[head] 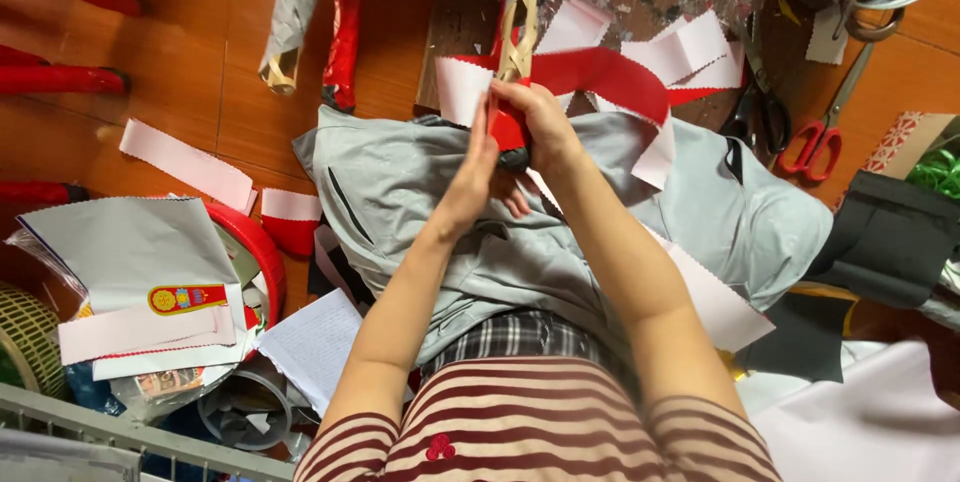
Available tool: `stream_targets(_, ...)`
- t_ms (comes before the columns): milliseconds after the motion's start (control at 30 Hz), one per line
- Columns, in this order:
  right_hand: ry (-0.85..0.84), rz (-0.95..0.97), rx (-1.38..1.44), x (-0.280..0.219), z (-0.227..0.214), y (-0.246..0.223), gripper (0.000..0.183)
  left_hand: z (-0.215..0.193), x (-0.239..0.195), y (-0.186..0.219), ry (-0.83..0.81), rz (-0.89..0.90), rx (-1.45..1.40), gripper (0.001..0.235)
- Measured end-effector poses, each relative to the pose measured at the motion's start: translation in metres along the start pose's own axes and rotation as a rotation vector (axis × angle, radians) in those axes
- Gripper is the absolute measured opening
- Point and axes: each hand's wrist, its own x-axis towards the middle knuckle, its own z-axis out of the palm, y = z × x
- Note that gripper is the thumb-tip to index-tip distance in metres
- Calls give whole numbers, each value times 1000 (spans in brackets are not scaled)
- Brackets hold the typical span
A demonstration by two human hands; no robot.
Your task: Decorating a paper and bamboo figure by gluing and applying strips of paper to its frame.
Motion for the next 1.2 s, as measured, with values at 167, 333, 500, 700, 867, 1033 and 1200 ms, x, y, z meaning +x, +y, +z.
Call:
stream_targets(167,-43,-45,46,-15,19,-11,25,-17,2,-4,123,285,397,80)
stream_targets(333,-80,-48,99,-15,17,-4,32,-27,25,61,449,697,875,92)
stream_targets(500,67,-490,-368,-42,46,-9,59,-16,92,95,604,936,1063,69)
stream_targets(700,298,-578,-452,-46,20,12,37,106,158,63,62,952,1302,49)
stream_targets(867,504,-673,-491,-18,-52,50,21,69,111,15,112,815,1104,69)
stream_targets(1033,306,-500,156,-14,-20,26,24,0,77,15,576,696,1058,76)
stream_targets(1200,193,-218,432,0,-45,40,14,-8,76,23,270,125,561,86)
